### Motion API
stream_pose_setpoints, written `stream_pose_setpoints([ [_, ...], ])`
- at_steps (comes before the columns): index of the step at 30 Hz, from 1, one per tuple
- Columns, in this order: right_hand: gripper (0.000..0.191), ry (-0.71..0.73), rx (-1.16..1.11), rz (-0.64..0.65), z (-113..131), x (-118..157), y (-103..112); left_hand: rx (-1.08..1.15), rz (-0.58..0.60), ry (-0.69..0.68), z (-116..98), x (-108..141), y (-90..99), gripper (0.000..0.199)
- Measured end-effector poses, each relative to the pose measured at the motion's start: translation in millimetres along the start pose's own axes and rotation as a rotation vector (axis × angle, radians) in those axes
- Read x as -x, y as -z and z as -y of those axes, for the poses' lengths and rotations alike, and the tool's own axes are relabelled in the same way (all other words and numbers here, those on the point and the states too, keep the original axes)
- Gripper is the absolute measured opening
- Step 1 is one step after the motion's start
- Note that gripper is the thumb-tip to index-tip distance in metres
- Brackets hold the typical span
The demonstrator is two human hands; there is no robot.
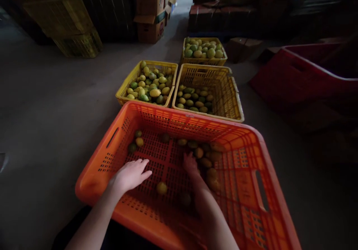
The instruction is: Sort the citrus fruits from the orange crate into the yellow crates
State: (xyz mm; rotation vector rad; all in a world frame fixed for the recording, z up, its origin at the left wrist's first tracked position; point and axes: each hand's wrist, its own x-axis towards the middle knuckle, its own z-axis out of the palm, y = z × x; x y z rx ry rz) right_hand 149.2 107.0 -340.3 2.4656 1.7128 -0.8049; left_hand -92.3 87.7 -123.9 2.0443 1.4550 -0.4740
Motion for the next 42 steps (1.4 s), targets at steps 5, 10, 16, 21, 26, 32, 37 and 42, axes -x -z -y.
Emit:
stream_pose_setpoints([
  [5,0.039,0.057,-0.229,0.010,24.9,30.6,33.1,0.028,-0.009,-0.017,14.3,0.5,6.6,0.051],
  [10,0.027,0.164,-0.575,-0.077,71.0,39.3,107.8,-0.026,-0.028,0.010,12.7,-11.7,5.0,0.050],
  [16,0.034,0.503,-1.533,-0.220,95.1,119.1,235.9,-0.041,0.067,-0.122,-13.8,-18.5,-15.1,0.051],
  [21,0.023,0.476,-1.756,-0.363,67.5,213.3,273.3,-0.047,0.184,-0.159,-33.3,-27.8,-36.2,0.051],
  [26,0.021,0.226,-1.817,-0.455,15.1,236.9,238.9,0.006,0.387,-0.337,-54.3,-47.5,-61.7,0.054],
  [32,0.024,0.266,-1.961,-0.361,-9.1,231.5,238.7,-0.144,0.483,-0.186,-48.2,-79.1,-82.4,0.049],
  [37,0.032,0.182,-2.059,-0.262,-22.8,228.5,242.3,-0.234,0.442,-0.104,-49.6,-96.4,-103.5,0.059],
  [42,0.039,0.162,-2.070,-0.251,-42.3,224.3,236.9,-0.189,0.410,-0.094,-68.3,-89.3,-136.2,0.066],
])
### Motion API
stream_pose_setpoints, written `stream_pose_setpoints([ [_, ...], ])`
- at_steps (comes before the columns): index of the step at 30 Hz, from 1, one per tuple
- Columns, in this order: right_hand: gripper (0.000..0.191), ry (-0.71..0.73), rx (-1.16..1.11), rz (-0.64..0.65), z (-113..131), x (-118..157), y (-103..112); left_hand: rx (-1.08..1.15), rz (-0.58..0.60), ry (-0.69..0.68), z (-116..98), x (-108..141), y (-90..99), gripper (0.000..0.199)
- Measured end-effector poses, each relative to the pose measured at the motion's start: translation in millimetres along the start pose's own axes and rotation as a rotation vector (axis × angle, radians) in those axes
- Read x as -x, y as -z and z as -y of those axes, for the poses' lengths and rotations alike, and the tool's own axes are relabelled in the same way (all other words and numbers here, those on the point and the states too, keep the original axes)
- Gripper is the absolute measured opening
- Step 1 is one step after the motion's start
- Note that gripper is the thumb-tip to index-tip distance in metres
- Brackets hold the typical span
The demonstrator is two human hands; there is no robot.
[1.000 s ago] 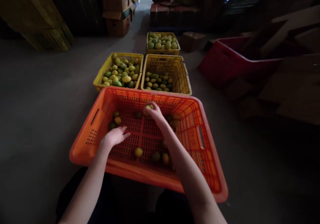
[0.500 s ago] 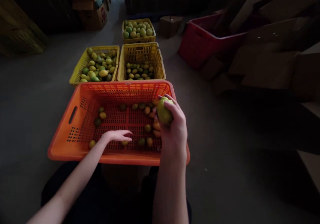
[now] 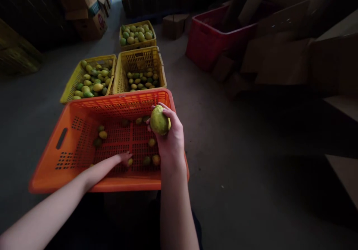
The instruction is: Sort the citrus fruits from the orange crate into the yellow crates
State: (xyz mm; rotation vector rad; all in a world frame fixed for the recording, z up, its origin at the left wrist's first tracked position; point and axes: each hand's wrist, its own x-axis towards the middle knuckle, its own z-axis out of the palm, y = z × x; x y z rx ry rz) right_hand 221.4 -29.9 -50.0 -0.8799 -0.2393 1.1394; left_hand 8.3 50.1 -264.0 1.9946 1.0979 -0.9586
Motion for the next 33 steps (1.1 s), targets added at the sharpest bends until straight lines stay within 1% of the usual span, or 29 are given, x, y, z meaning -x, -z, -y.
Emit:
stream_pose_setpoints([
  [3,0.038,0.003,-0.047,-0.011,0.0,-1.9,4.1,0.102,-0.066,-0.023,-8.4,2.2,-11.3,0.059],
  [5,0.036,-0.002,-0.097,-0.023,-3.0,-4.5,4.6,0.205,-0.115,-0.032,-10.1,2.8,-9.8,0.053],
  [6,0.036,-0.012,-0.123,-0.025,-5.5,-6.3,4.4,0.266,-0.141,-0.033,-10.3,2.8,-5.6,0.048],
  [8,0.035,-0.033,-0.170,-0.020,-12.6,-10.9,3.1,0.406,-0.203,-0.038,-10.0,3.8,9.9,0.037],
  [10,0.033,-0.031,-0.199,-0.027,-22.1,-16.3,0.1,0.570,-0.264,-0.064,-9.7,10.2,33.3,0.028],
  [11,0.032,-0.021,-0.203,-0.047,-27.5,-18.9,-2.1,0.655,-0.285,-0.089,-9.8,16.8,46.8,0.029],
  [13,0.031,-0.007,-0.197,-0.127,-39.2,-23.5,-8.1,0.825,-0.303,-0.170,-10.6,38.0,73.6,0.042],
  [15,0.031,-0.028,-0.186,-0.202,-50.9,-26.4,-16.1,1.070,-0.273,-0.321,-11.5,66.8,94.7,0.053],
  [16,0.032,-0.051,-0.183,-0.219,-56.5,-27.1,-20.8,1.336,-0.213,-0.453,-11.5,81.7,101.6,0.052],
  [17,0.032,-0.083,-0.184,-0.217,-61.8,-27.1,-26.0,1.562,-0.134,-0.562,-10.9,95.4,105.8,0.049],
  [18,0.033,-0.115,-0.187,-0.203,-66.8,-26.6,-31.6,1.747,-0.097,-0.633,-9.6,106.9,107.5,0.044],
  [19,0.033,-0.146,-0.187,-0.180,-71.3,-25.4,-37.6,1.900,-0.084,-0.654,-7.3,115.5,107.0,0.037],
  [20,0.032,-0.178,-0.183,-0.150,-75.5,-23.7,-43.7,1.993,-0.084,-0.618,-4.1,121.0,105.0,0.031],
  [22,0.031,-0.238,-0.162,-0.072,-83.5,-19.5,-55.5,2.083,-0.108,-0.469,4.8,124.1,98.8,0.027],
  [24,0.028,-0.301,-0.118,0.013,-91.9,-16.1,-65.1,2.114,-0.087,-0.335,15.4,122.0,93.0,0.029],
  [25,0.026,-0.349,-0.091,0.050,-96.6,-15.4,-68.6,2.131,-0.072,-0.304,20.6,121.0,91.1,0.030],
  [27,0.023,-0.452,-0.039,0.095,-107.3,-16.4,-73.3,2.173,-0.084,-0.299,29.4,121.8,89.7,0.034],
  [29,0.024,-0.528,0.026,0.113,-119.0,-19.9,-75.4,2.201,-0.153,-0.338,35.2,126.2,90.6,0.036],
  [31,0.023,-0.548,0.117,0.109,-130.3,-23.4,-76.2,2.224,-0.243,-0.370,38.0,132.3,92.4,0.036],
  [33,0.023,-0.536,0.204,0.128,-139.0,-25.2,-75.5,2.246,-0.299,-0.391,39.1,138.2,93.9,0.035],
])
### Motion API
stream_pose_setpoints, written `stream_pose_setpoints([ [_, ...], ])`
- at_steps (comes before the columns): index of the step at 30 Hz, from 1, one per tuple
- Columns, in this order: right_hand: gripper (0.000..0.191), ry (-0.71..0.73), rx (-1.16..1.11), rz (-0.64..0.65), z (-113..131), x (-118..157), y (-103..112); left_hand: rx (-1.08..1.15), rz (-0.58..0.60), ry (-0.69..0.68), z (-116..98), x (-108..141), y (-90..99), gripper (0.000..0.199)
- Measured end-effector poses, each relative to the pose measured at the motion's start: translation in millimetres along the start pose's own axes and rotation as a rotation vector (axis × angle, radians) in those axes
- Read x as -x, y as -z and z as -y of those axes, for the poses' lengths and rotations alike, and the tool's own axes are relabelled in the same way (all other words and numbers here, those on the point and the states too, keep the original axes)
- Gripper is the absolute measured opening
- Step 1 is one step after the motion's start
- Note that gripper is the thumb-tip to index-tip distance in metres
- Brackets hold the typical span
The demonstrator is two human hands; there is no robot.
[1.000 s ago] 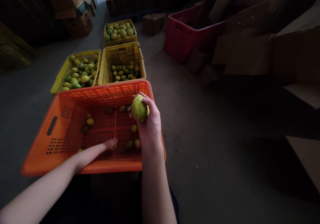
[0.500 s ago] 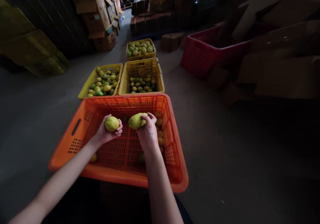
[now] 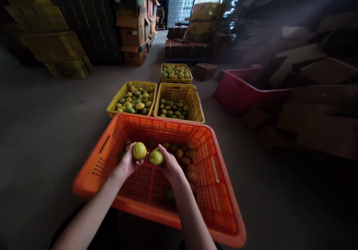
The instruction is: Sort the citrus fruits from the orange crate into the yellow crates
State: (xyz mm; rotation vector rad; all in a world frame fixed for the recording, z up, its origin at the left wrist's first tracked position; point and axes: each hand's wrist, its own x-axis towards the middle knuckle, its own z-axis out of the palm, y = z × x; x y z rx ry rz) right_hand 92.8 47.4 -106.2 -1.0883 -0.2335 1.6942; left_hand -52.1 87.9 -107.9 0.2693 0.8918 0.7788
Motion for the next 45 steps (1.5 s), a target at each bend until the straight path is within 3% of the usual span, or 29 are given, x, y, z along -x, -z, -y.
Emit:
stream_pose_setpoints([
  [4,0.024,0.097,0.047,0.072,-7.3,-0.9,3.5,0.012,-0.062,-0.102,-5.0,9.1,-2.2,0.038],
  [7,0.025,0.148,-0.006,0.055,-6.3,2.7,3.1,-0.003,-0.091,-0.156,-7.9,15.7,-3.5,0.041],
  [10,0.026,0.174,-0.038,0.063,-2.7,4.9,-5.5,0.012,-0.051,-0.141,-9.1,20.2,-4.8,0.041],
  [14,0.017,0.146,-0.111,0.048,-3.4,5.9,-22.3,0.034,-0.085,-0.149,-6.6,22.3,-4.0,0.037],
  [18,0.023,0.127,-0.149,0.084,-12.2,10.9,-34.4,-0.051,-0.056,-0.128,-4.4,27.3,-4.2,0.041],
  [22,0.020,0.118,-0.171,0.019,-16.1,16.4,-39.2,-0.087,-0.058,-0.100,-4.7,31.3,-9.2,0.038],
  [26,0.020,0.199,-0.170,-0.064,-14.5,18.8,-36.3,-0.016,-0.051,-0.111,-1.2,25.4,-11.7,0.032],
  [31,0.021,0.171,-0.186,-0.164,-9.8,20.9,-30.3,0.057,-0.093,-0.058,3.9,18.0,-14.0,0.035],
  [36,0.009,0.152,-0.263,-0.149,-4.9,16.1,-20.6,0.012,-0.080,-0.051,4.2,14.6,-16.1,0.034],
  [41,0.013,0.106,-0.305,-0.064,-4.7,10.4,-10.7,0.027,-0.024,-0.047,10.2,8.5,-12.4,0.035],
  [45,0.012,0.137,-0.356,-0.099,-8.4,7.1,-7.9,0.031,0.035,-0.047,16.2,6.7,-13.1,0.035],
])
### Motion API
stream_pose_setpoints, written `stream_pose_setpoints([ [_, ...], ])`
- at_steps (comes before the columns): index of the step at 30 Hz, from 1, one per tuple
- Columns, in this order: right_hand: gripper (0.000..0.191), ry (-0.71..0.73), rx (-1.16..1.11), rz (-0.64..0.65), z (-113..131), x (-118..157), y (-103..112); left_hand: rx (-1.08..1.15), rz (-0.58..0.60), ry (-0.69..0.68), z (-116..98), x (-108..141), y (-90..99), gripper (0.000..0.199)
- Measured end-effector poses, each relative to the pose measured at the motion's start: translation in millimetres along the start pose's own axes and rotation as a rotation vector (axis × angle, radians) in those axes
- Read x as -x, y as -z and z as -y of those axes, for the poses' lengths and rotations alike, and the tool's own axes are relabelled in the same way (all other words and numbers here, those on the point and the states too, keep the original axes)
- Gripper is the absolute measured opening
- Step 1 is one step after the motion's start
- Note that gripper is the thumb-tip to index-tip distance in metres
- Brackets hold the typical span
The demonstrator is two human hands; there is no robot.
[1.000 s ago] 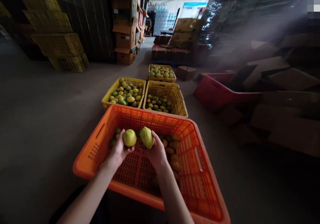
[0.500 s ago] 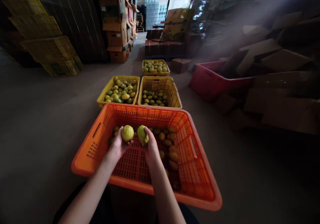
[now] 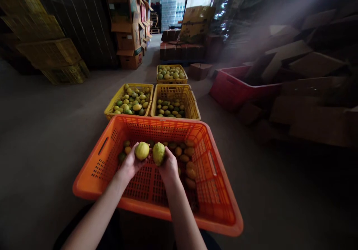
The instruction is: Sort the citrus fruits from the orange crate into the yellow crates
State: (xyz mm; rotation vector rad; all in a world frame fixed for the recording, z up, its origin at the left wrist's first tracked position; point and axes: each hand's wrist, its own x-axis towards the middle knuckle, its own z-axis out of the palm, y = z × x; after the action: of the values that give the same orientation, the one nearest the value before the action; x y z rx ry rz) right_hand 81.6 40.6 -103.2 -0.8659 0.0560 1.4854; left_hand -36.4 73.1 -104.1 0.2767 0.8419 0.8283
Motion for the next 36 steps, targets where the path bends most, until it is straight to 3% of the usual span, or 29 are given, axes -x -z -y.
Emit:
stream_pose_setpoints([
  [3,0.013,-0.008,-0.012,-0.043,-2.1,1.1,3.6,-0.008,0.012,0.007,3.0,1.4,-2.3,0.030],
  [9,0.011,-0.020,0.110,0.047,7.5,10.1,17.5,-0.002,-0.047,0.055,7.6,4.8,-6.3,0.026],
  [12,0.012,0.014,0.114,-0.022,18.0,11.9,24.3,0.005,-0.116,0.057,10.7,2.8,-4.4,0.026],
  [14,0.013,0.029,0.094,-0.063,23.4,10.5,26.4,-0.016,-0.101,0.054,13.1,0.1,-0.9,0.027],
  [18,0.012,0.037,0.081,-0.058,23.8,4.5,23.5,-0.101,-0.014,-0.042,16.7,-5.1,7.3,0.031],
  [25,0.017,-0.067,0.071,0.018,9.2,5.1,14.8,-0.146,-0.015,-0.153,15.4,-1.2,4.8,0.035],
  [31,0.013,0.015,0.057,0.012,11.5,13.9,4.9,-0.022,-0.016,-0.043,4.4,10.6,-4.4,0.029],
  [36,0.012,-0.071,0.080,0.070,18.9,18.9,4.0,0.121,0.031,0.073,-5.4,13.0,-4.0,0.029],
])
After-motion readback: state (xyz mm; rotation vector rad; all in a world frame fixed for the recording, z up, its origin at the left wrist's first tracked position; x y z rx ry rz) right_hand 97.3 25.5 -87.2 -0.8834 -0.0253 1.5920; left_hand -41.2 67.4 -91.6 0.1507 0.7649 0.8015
